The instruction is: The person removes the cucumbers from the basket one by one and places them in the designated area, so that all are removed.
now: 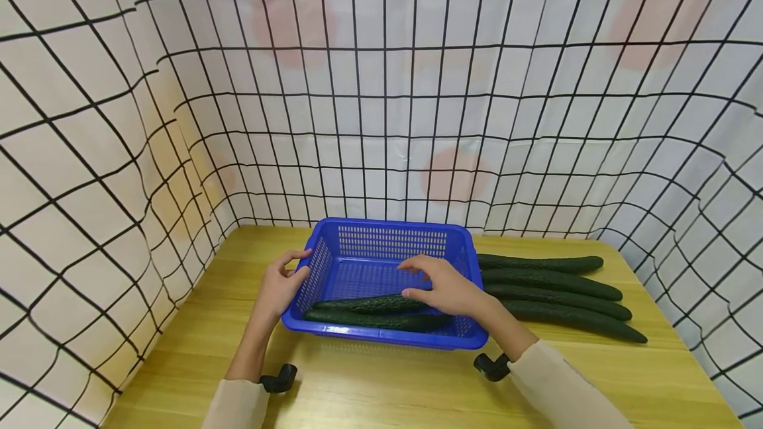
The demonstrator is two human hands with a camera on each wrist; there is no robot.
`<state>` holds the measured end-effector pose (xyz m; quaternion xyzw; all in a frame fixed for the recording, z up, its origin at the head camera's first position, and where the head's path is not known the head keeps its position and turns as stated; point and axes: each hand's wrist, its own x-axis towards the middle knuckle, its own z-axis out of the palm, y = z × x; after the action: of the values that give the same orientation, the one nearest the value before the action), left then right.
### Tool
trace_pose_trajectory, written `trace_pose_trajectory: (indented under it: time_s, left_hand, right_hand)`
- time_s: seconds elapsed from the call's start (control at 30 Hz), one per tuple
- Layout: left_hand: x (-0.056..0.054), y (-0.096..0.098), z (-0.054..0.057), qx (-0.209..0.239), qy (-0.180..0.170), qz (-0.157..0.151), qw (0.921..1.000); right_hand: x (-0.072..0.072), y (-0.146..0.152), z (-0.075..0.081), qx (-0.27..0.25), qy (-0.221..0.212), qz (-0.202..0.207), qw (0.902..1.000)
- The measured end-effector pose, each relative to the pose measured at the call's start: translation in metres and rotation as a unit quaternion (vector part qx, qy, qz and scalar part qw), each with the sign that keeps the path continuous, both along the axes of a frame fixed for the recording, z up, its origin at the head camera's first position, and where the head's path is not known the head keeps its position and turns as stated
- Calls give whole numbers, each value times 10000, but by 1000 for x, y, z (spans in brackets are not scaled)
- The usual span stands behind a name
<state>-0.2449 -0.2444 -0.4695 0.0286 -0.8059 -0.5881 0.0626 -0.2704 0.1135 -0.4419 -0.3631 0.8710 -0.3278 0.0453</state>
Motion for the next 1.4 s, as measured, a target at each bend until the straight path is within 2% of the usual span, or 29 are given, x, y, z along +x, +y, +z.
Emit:
trace_pose_trajectory:
  time_s: [0.37, 0.57, 0.77, 0.97, 1.17, 1.4]
  left_hand:
    - [-2, 1, 0, 92, 49, 4, 9999]
    - [-1, 2, 1, 116, 75, 11, 9999]
    - [-2, 1, 0, 137, 74, -22, 9999]
    - [-2, 1, 0, 150, 19, -22, 9999]
    - [1, 1, 1, 100, -20, -24, 9999]
    - [2, 1, 2, 83, -31, -38, 10000]
  right_hand:
    - [-3, -8, -9, 923, 87, 245, 9954]
    - [-1, -13, -12, 1860, -139, 50, 9824]
    - [0, -16, -14, 2357, -92, 78, 9717]
    - [1, -14, -15, 2396, -260, 331, 9700]
    - [2, -15, -15, 2044, -589, 305, 9766]
    - [4, -13, -9, 1655, -279, 314, 9853]
